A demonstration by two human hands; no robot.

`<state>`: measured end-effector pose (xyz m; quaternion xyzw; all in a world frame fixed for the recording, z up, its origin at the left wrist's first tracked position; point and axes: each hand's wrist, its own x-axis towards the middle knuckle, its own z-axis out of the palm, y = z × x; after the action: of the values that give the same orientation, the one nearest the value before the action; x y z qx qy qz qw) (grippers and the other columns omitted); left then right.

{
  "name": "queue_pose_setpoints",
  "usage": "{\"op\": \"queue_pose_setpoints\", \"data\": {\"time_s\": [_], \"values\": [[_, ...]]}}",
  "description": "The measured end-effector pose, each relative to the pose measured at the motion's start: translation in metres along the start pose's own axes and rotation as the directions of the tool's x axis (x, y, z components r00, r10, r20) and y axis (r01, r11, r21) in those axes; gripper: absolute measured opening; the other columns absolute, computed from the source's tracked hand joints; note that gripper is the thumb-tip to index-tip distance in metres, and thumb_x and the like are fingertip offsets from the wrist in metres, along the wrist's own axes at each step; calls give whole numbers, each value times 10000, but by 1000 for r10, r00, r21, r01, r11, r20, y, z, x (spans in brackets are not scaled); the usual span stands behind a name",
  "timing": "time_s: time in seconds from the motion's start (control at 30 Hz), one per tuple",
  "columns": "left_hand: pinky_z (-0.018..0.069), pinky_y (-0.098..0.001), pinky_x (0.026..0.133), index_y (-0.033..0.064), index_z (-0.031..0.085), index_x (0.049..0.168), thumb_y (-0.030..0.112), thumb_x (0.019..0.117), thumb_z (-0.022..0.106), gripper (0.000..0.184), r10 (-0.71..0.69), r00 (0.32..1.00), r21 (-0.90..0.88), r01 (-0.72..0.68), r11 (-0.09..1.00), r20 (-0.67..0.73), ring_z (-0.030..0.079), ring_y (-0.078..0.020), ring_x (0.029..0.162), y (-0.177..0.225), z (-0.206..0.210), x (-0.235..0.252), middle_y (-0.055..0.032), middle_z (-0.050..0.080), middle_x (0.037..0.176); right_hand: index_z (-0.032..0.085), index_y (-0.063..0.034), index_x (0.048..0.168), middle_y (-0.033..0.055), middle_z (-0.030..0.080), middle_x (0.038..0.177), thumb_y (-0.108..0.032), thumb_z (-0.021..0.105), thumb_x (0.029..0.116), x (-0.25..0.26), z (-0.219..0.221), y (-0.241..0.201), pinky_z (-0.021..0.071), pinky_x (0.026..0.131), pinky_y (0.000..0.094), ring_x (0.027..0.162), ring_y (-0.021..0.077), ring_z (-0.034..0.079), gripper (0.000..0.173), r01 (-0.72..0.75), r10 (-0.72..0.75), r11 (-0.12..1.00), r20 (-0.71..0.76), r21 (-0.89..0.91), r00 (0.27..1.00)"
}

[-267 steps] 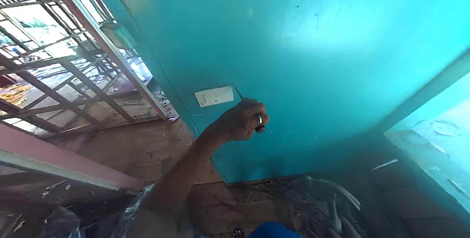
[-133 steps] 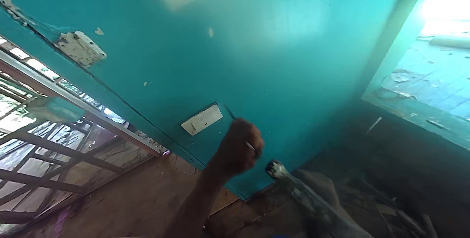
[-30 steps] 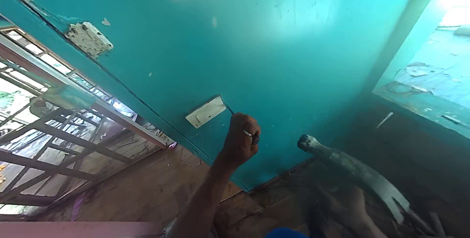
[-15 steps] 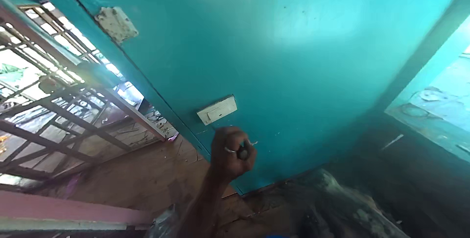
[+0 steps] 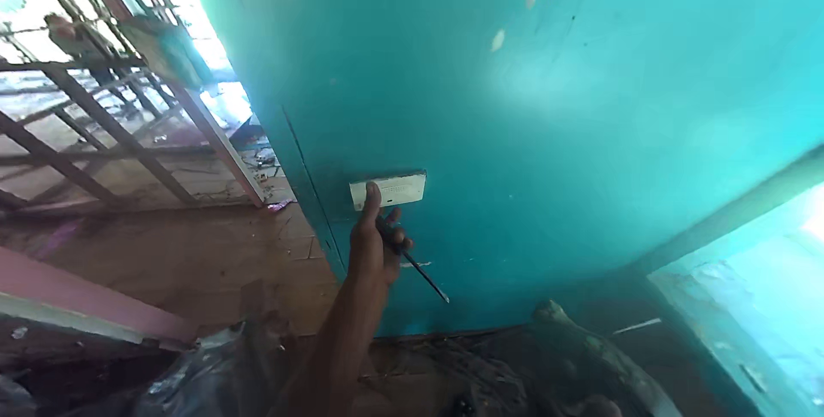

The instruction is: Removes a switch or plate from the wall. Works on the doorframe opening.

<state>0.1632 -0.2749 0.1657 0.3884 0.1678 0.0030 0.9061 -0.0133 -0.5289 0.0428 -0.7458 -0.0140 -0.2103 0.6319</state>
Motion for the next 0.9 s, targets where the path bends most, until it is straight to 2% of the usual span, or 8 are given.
{"op": "queue_pose_setpoints", "data": {"time_s": [0.17,0.27,0.33,0.43,0.63,0.7,0.8,0.9], "values": [[495,-287,455,229,587,1323,677,902,627,616,26,990,226,7,974,-140,553,-152,523,2,14,10,-109,683,1038,707,-182,930,-83,750,826,21,794,772,20,-19,31,640,670,296,710,64,716,271,-55,57,992,-19,110,998],[475,-270,439,191,556,1346,755,919,516,708,57,991,491,11,871,-124,549,-155,491,-4,10,13,-107,705,940,716,-199,903,-73,740,793,-35,801,784,37,-31,47,630,630,292,667,74,706,219,-25,25,989,6,148,1000],[461,-250,419,120,596,1249,773,934,451,739,32,991,557,46,829,-129,551,-143,468,-4,10,13,-110,726,910,738,-204,901,-86,741,788,-61,809,798,49,-39,53,624,636,270,665,55,699,190,-28,25,987,18,156,1000],[463,-263,419,128,603,1153,821,898,442,755,10,977,499,101,861,-215,531,-144,471,1,18,13,-95,669,846,719,-222,898,-104,730,765,-72,791,819,64,-50,63,604,581,258,615,42,673,184,-52,42,983,56,177,998],[439,-254,394,165,627,1193,791,912,476,703,95,951,498,68,864,-294,517,-135,443,-6,27,15,-96,710,877,661,-93,859,-28,690,707,1,754,824,89,-65,62,597,558,321,577,103,657,136,-136,113,966,114,221,987],[441,-257,406,157,624,1142,775,931,461,673,102,943,489,70,869,-316,506,-133,454,-7,31,15,-78,682,851,620,-107,828,-68,654,659,-19,723,783,96,-66,53,572,544,272,549,58,631,143,-167,149,967,102,192,983],[453,-270,418,152,614,1073,750,940,479,627,126,928,458,52,888,-351,507,-138,460,-9,35,16,-65,648,796,680,-170,866,-47,700,703,-57,764,839,95,-82,82,591,541,312,564,96,653,143,-123,80,958,167,261,983],[439,-266,398,149,598,1090,708,960,495,583,156,916,422,16,906,-369,494,-137,437,-12,38,14,-62,631,752,652,-91,874,-16,696,721,-36,752,867,101,-87,81,598,556,362,576,120,657,114,-98,53,965,186,243,981]]}}
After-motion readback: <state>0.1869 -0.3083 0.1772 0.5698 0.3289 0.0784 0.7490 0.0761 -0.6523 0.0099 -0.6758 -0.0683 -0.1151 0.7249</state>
